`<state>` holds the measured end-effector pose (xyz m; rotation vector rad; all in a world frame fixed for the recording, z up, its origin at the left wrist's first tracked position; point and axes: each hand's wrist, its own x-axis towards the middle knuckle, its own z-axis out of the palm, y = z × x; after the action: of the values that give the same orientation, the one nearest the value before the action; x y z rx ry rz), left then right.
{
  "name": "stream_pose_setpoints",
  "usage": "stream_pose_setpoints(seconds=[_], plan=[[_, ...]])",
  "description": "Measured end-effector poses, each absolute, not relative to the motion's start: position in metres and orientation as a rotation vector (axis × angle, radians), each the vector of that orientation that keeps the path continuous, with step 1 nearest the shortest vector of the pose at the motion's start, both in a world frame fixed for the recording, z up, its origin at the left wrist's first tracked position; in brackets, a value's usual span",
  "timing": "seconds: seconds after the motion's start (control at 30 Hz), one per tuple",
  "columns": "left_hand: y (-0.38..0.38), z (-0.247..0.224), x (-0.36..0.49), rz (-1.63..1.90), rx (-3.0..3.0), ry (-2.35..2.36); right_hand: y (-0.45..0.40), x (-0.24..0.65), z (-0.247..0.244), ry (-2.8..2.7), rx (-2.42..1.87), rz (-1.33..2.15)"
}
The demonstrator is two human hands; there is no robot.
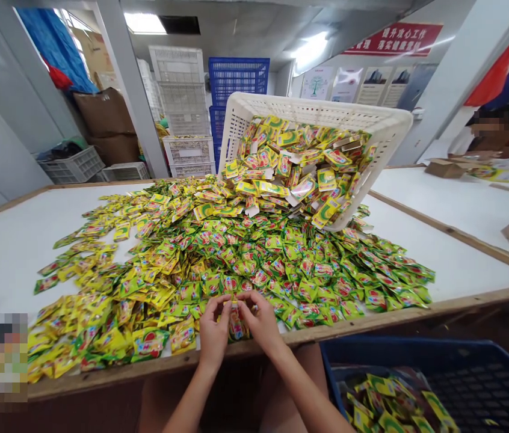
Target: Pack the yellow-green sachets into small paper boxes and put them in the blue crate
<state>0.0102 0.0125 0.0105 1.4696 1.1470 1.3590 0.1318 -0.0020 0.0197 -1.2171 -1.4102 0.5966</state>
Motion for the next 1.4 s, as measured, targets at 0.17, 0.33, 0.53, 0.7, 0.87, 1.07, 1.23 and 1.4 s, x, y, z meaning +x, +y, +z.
stream_pose_setpoints(seconds=[0.17, 0.33, 0.53, 0.7, 0.87, 1.07, 1.23, 1.4], plan=[[0.016, 0.014, 0.012, 1.365, 1.523, 1.2, 0.0, 0.131, 0.025, -1.502, -1.209, 0.546], [0.016, 0.015, 0.014, 1.375, 1.523, 1.223, 0.003, 0.132, 0.026, -1.572, -1.24, 0.524], [0.019, 0.012, 0.012, 1.332, 1.461, 1.161, 0.008, 0.137, 0.031, -1.596, -1.315, 0.553], [0.017, 0.014, 0.008, 1.292, 1.433, 1.046, 0.002, 0.136, 0.027, -1.531, -1.249, 0.649], [0.014, 0.018, 0.006, 1.252, 1.47, 1.044, -0.004, 0.133, 0.018, -1.398, -1.2, 0.804], [0.014, 0.02, 0.005, 1.225, 1.486, 1.055, -0.003, 0.136, 0.02, -1.359, -1.169, 0.876], [0.014, 0.024, 0.005, 1.198, 1.519, 1.064, 0.002, 0.14, 0.025, -1.326, -1.138, 0.978], [0.013, 0.018, 0.001, 1.215, 1.541, 1.052, 0.003, 0.141, 0.021, -1.332, -1.139, 0.905]])
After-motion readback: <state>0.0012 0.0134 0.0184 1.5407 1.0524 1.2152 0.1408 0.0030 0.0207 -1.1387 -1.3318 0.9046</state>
